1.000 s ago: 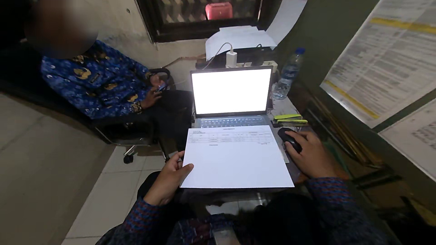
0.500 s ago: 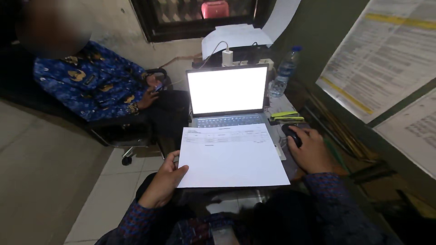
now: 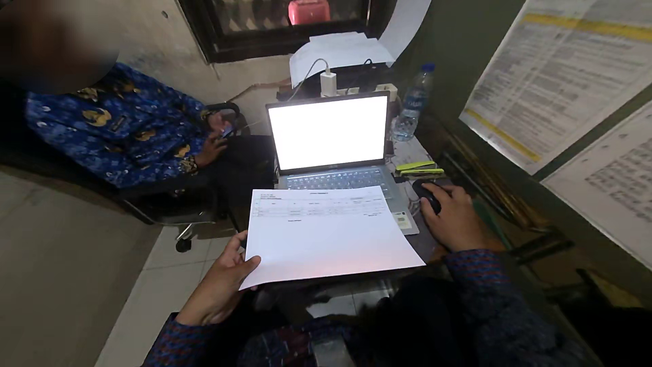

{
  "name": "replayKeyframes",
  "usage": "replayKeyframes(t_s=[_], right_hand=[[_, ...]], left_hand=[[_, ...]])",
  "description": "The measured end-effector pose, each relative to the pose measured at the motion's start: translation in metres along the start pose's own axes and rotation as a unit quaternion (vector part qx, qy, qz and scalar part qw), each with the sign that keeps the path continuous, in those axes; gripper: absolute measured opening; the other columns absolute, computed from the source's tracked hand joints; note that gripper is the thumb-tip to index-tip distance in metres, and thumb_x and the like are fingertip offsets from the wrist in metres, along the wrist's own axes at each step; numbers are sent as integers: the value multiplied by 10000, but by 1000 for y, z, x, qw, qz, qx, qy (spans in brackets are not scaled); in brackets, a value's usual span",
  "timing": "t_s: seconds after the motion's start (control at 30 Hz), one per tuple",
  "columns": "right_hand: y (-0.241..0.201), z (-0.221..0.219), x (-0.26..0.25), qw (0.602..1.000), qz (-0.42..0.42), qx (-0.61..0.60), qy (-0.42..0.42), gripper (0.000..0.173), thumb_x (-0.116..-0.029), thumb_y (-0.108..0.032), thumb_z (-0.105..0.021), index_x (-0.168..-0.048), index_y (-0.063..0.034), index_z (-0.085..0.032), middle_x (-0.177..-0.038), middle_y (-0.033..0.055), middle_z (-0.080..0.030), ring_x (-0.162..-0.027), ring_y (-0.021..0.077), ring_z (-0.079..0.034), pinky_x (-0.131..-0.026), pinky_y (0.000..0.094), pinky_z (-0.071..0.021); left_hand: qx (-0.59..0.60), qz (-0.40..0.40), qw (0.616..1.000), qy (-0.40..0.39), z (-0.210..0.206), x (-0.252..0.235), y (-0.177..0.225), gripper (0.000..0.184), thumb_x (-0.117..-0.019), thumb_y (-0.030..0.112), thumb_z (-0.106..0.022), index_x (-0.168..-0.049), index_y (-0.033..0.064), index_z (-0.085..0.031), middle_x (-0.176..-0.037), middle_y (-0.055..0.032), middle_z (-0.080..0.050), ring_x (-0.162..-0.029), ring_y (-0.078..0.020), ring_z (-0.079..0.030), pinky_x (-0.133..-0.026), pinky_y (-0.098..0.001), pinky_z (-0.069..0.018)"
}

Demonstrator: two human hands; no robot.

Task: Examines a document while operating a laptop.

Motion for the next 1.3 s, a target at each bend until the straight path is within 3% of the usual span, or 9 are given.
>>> replayKeyframes(t_s=[0.4, 0.73, 0.9, 1.0, 1.3], right_hand=[[-1, 0, -1, 1000, -1, -2, -2, 426, -1002, -424, -547, -1347, -211, -676, -1351, 275, -579, -1192, 494, -582, -939, 665, -493], [-2, -1, 0, 1000, 20, -10, -6, 449, -986, -436, -566, -1358, -206, -671, -1291, 266, -612, -1165, 477, -602, -924, 663, -500], [-6, -1, 1, 999, 33, -10, -19, 462, -976, -453, -555, -1365, -230, -665, -1274, 242, -622, -1163, 452, -604, -924, 653, -501], [-7, 0, 1, 999, 44, -3, -17, 466, -967, -467, -543, -1356, -247, -674, -1262, 231, -631, -1155, 444, -609, -917, 650, -502], [-2, -1, 0, 1000, 18, -15, -12, 444, -991, -449, -546, -1354, -229, -674, -1306, 251, -612, -1194, 465, -589, -964, 665, -480]], left_hand=[[48, -43, 997, -52, -1, 8, 5, 583, -966, -62, -519, -1487, 136, -345, -1113, -186, -704, -818, -246, -752, -613, -333, -635], [64, -35, 995, -74, -10, 15, 6, 580, -973, -63, -515, -1484, 143, -332, -1147, -160, -701, -846, -232, -754, -633, -328, -639], [83, -41, 992, -84, -9, 14, 0, 601, -967, -48, -537, -1498, 143, -333, -1146, -201, -698, -866, -279, -757, -667, -378, -650], [83, -38, 992, -84, -10, 15, -2, 592, -963, -47, -538, -1490, 143, -344, -1127, -198, -706, -844, -262, -759, -628, -351, -642], [79, -32, 992, -95, -15, 16, -3, 602, -965, -56, -522, -1495, 151, -325, -1157, -197, -698, -858, -276, -758, -655, -371, -649]])
Point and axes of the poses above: each hand's wrist, its own x-axis away from the middle knuckle, its own z-axis out of the back of the hand, y = z × x, the point moved 8 cm from there along -x, towards the middle knuckle
